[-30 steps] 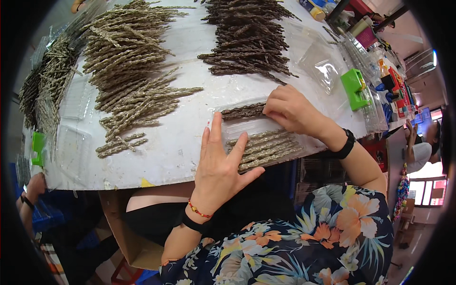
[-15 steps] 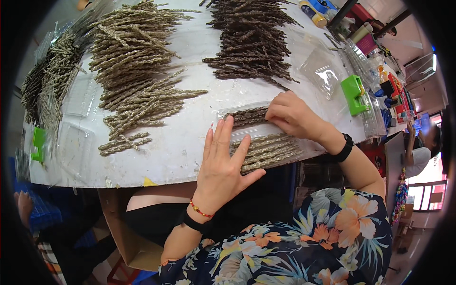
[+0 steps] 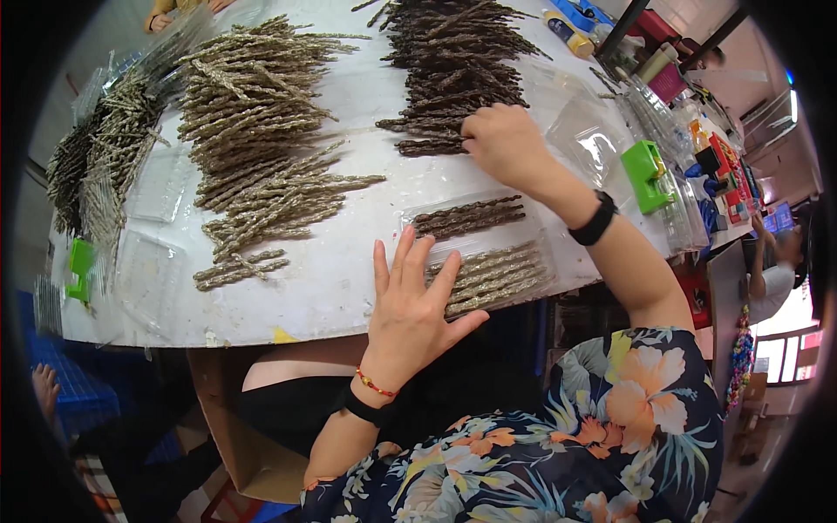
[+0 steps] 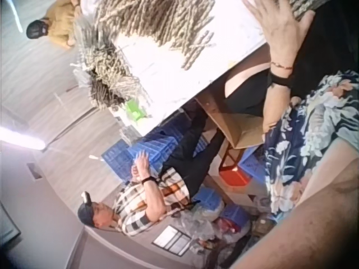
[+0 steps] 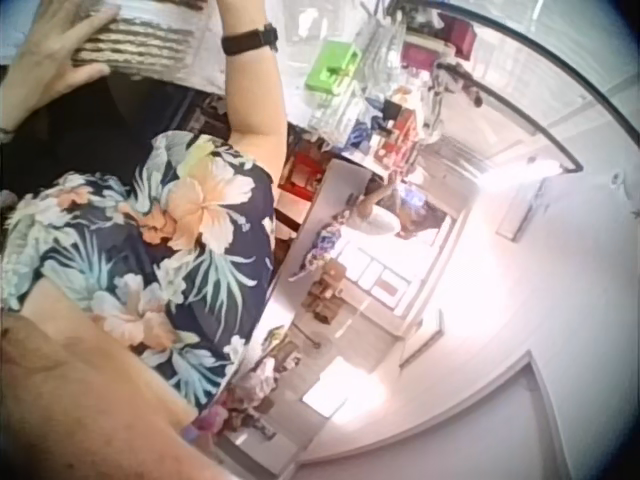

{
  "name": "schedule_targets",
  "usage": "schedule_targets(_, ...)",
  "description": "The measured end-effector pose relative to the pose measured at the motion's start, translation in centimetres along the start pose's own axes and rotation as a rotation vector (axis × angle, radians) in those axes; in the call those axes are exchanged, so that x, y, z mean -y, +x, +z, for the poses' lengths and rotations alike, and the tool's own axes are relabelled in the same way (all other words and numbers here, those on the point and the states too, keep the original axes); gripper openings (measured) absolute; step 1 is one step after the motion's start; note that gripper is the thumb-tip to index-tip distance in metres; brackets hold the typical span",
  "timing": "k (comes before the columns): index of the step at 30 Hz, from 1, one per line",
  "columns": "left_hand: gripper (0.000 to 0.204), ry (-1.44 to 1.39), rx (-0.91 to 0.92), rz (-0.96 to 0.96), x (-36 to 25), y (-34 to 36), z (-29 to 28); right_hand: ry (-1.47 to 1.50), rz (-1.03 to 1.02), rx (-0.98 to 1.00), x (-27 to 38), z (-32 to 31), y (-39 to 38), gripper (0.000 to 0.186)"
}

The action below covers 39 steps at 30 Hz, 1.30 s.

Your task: The person places glittery decorative sticks into clear plastic trays on a table. They arrange the sticks in rows, close the trays, and place them into a blue crate. The process is repeated with multiple trays throughout the clip.

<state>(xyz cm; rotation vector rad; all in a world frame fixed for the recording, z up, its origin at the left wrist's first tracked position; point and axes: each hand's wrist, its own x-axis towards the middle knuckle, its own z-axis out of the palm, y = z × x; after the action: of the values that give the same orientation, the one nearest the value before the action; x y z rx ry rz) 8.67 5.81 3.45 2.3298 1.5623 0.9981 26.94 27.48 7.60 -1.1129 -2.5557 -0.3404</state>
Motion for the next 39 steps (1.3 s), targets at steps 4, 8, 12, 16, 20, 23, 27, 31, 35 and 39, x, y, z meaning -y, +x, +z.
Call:
schedule_targets(4,0.076,0.0,-0.004,-0.033,0.0,-0.2,0.1,0.301,0.028,0.178,-0.3,-5.4,-2.8,0.012)
schedule_targets(8,0.077,0.011,0.002,-0.055,0.0,-0.3,0.1,0.409,-0.07,0.28,0.7,-7.5,-6.4,0.012)
schedule_targets(12,0.078,-0.008,0.016,-0.054,0.1,-0.3,0.4,0.404,-0.077,0.277,1.1,-6.8,-8.3,0.011)
schedule_targets(16,0.077,-0.006,0.018,-0.051,0.1,-0.1,0.2,0.413,-0.117,0.137,2.1,-4.9,-8.7,0.018)
schedule_targets(20,0.077,-0.003,0.014,-0.052,0.2,-0.1,0.2,0.391,-0.1,0.212,2.3,-5.0,-8.9,0.012)
schedule_targets(23,0.078,0.004,0.023,-0.052,0.2,-0.1,0.2,0.377,-0.1,0.106,2.7,-4.4,-9.1,0.007)
schedule_targets(27,0.079,0.006,0.022,-0.05,0.1,-0.1,0.1,0.489,-0.009,0.177,1.1,-4.0,-6.9,0.008)
schedule_targets(31,0.078,0.023,0.021,-0.034,0.2,0.0,0.3,0.168,0.004,-0.109,-0.4,-1.2,-3.3,0.009)
schedule_targets(35,0.078,0.018,0.019,-0.035,0.2,0.0,0.2,-0.057,-0.053,-0.107,-1.3,0.5,-2.0,0.011)
schedule_targets(39,0.077,0.008,-0.003,-0.038,0.2,-0.1,0.2,0.42,0.206,-0.012,0.2,-3.2,-2.1,0.017)
